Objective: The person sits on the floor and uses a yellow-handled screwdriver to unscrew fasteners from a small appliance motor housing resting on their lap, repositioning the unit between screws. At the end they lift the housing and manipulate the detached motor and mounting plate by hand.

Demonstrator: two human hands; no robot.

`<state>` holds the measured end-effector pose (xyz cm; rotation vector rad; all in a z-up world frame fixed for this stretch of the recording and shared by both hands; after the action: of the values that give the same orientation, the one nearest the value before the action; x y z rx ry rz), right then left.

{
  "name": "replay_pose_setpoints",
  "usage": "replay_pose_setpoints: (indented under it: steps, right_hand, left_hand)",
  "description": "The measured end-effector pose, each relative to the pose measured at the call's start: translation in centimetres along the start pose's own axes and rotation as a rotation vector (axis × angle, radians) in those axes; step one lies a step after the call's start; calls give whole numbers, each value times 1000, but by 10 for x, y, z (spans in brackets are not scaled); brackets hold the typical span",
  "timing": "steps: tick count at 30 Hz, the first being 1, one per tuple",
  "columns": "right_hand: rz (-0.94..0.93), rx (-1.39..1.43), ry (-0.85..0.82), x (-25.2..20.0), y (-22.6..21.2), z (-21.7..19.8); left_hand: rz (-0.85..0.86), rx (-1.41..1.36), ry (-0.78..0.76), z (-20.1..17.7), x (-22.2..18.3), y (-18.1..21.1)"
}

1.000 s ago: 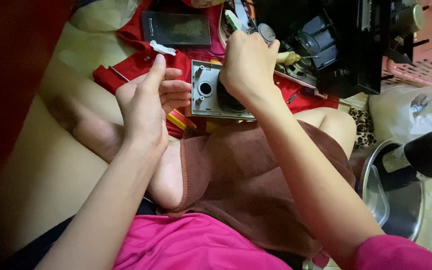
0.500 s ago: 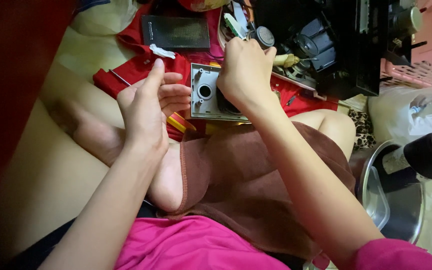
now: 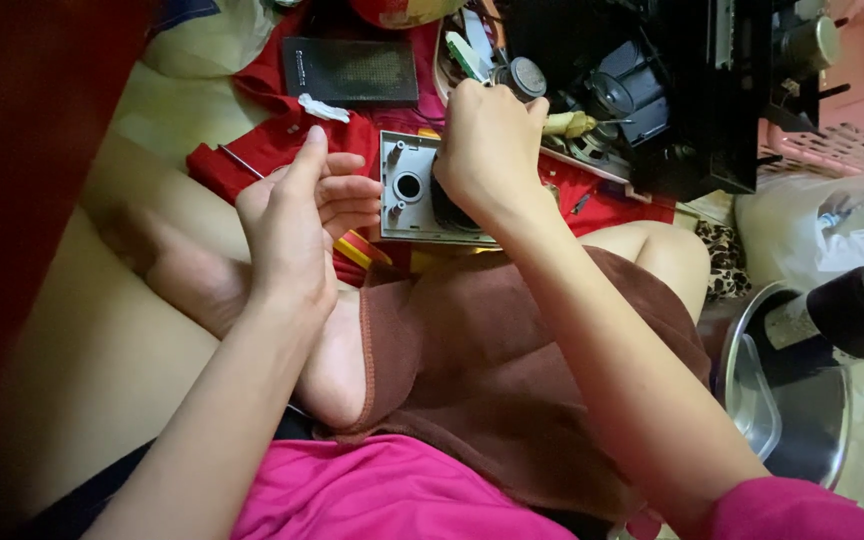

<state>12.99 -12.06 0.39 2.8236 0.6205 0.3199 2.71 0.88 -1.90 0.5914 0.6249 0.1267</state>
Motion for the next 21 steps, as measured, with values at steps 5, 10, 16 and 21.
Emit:
replay_pose_setpoints:
  steps: [5, 10, 16, 21]
  right_hand:
    - [0, 5, 12, -2, -1, -2]
    - [11, 23, -7, -5, -2, -4]
    - [-1, -87, -2, -3, -5, 11]
    - [6, -116, -4, -6, -1, 20]
  left_hand:
    - [9, 43, 12, -12, 13, -7]
    - [10, 82, 55, -20, 25, -12]
    - [76, 203, 6, -30, 43, -29]
    - [80, 234, 10, -31, 43, -29]
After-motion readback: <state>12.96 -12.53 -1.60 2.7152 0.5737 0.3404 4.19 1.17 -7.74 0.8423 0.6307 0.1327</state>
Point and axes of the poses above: each hand's wrist, its own x-axis towards the middle knuckle, its own z-axis out of the palm, y = z × x, the point moved 3 cm from there along x, towards the middle knuckle, and after that the axes turned 10 degrees about -x, right-handed, at the moved point
